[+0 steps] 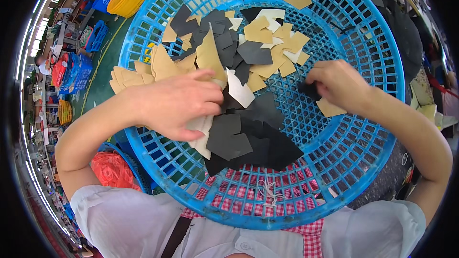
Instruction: The person sorts black and tan shoe upper components from a blue basket onto a workbench, then aligns and stacks matching pieces by hand.
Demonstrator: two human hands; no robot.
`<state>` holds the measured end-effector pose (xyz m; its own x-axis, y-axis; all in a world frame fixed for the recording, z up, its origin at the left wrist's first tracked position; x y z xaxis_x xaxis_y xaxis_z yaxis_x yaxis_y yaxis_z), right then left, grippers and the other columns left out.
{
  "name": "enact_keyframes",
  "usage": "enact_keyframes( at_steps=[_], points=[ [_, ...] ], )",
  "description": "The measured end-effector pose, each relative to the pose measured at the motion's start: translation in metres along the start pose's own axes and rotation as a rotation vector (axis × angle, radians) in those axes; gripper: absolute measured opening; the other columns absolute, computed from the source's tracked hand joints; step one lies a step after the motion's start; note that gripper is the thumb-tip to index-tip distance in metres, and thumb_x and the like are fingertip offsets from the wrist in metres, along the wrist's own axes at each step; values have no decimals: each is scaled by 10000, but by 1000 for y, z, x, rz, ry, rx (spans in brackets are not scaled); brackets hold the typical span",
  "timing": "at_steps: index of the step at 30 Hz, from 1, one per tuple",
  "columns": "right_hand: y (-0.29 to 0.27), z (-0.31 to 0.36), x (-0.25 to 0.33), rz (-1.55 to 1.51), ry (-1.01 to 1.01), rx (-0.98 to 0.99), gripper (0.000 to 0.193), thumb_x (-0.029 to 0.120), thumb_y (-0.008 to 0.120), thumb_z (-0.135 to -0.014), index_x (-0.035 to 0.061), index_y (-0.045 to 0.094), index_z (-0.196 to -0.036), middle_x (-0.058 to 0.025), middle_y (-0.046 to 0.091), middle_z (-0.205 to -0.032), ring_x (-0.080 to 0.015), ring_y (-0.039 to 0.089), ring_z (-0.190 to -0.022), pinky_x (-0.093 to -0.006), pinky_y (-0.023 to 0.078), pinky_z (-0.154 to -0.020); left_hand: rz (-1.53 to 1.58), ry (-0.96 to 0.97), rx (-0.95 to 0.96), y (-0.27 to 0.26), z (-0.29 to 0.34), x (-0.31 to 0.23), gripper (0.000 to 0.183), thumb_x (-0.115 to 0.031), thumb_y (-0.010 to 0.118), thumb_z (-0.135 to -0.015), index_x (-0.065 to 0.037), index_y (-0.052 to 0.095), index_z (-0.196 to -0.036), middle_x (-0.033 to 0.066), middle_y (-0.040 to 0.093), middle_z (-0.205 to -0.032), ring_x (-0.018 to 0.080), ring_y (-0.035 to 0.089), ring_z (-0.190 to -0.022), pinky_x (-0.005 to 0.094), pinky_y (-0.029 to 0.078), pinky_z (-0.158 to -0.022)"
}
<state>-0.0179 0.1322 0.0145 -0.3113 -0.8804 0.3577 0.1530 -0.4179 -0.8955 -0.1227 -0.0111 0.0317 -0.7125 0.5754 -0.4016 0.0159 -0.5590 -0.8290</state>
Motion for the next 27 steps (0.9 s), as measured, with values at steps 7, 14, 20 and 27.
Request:
enact_keyframes(
  at_steps=[7,14,20,27],
  points=[
    [30,-11,72,-368,-111,-329,490,292,761,-707,8,599,-1072,-152,524,-1102,-306,522,-1030,-373,437,-887,-36,92,-106,12,0,-11,348,-196,681,-624,-24,622,-922,78,539,-888,227,526,-963,395,372,-889],
    [56,-8,106,-290,-85,-70,770,487,808,-591,-15,545,-1112,-152,437,-1177,-330,421,-1076,-420,354,-943,62,131,-141,-5,21,-14,190,-203,669,-660,-45,586,-725,86,522,-826,253,542,-877,408,367,-931],
    [61,-14,113,-513,-171,-53,1009,325,880,-526,0,341,-1314,-186,370,-1263,-377,370,-1169,-440,339,-1018,-45,-56,-23,-3,37,11,217,-218,686,-663,-38,589,-736,105,564,-834,263,554,-884,408,412,-890],
    [74,-25,117,-612,-105,31,1048,352,873,-534,1,315,-1349,-194,372,-1262,-377,404,-1161,-421,379,-995,-184,-324,-14,-13,52,14,359,-223,726,-608,-34,631,-899,107,563,-1069,249,499,-1116,430,395,-948]
  ],
)
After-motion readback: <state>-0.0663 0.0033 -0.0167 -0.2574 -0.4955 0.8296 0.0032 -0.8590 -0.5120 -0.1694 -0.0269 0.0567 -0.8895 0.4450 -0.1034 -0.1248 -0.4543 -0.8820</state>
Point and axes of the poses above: each hand's wrist, its own z-axis away from the middle knuckle, its own y-axis out of the palm, x = y × z, the point moved 10 cm from there along -z, towards the middle knuckle
